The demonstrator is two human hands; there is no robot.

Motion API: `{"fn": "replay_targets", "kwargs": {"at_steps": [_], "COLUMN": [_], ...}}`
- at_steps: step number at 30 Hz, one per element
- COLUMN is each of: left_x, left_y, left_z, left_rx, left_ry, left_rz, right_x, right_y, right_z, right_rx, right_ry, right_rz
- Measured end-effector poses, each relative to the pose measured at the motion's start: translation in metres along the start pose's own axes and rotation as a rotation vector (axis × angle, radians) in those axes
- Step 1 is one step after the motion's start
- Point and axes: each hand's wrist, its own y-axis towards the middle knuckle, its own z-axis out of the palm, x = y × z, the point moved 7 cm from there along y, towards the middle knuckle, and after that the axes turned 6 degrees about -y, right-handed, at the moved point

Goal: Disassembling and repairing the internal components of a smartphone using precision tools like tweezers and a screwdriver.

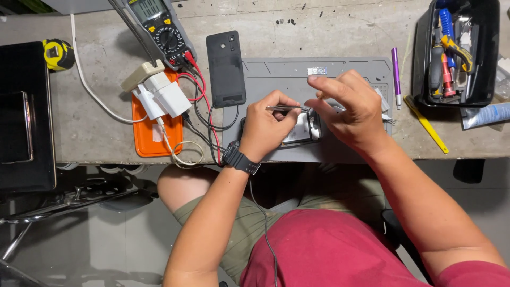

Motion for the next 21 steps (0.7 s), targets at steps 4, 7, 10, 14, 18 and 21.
{"fn": "replay_targets", "kwargs": {"at_steps": [4, 7, 10, 14, 18, 21], "left_x": [-0.003, -0.005, -0.006, -0.005, -0.004, -0.002], "left_y": [0.0, 0.001, 0.0, 0.0, 0.0, 0.001], "left_z": [0.001, 0.002, 0.001, 0.001, 0.001, 0.002], "left_rx": [-0.009, -0.013, -0.019, -0.015, -0.009, -0.014], "left_ry": [-0.002, -0.001, -0.008, 0.005, -0.011, -0.001], "left_rz": [0.01, 0.01, 0.017, 0.027, 0.013, 0.019], "right_x": [0.009, 0.001, -0.002, 0.001, -0.008, 0.011], "right_y": [0.01, 0.008, 0.004, 0.008, -0.005, 0.015], "right_z": [0.0, 0.002, 0.0, 0.002, 0.004, 0.002], "right_rx": [0.03, 0.042, 0.002, 0.038, -0.01, 0.054], "right_ry": [0.05, 0.117, 0.067, 0.094, 0.061, 0.127], "right_rz": [0.041, 0.086, 0.077, 0.105, 0.059, 0.092]}}
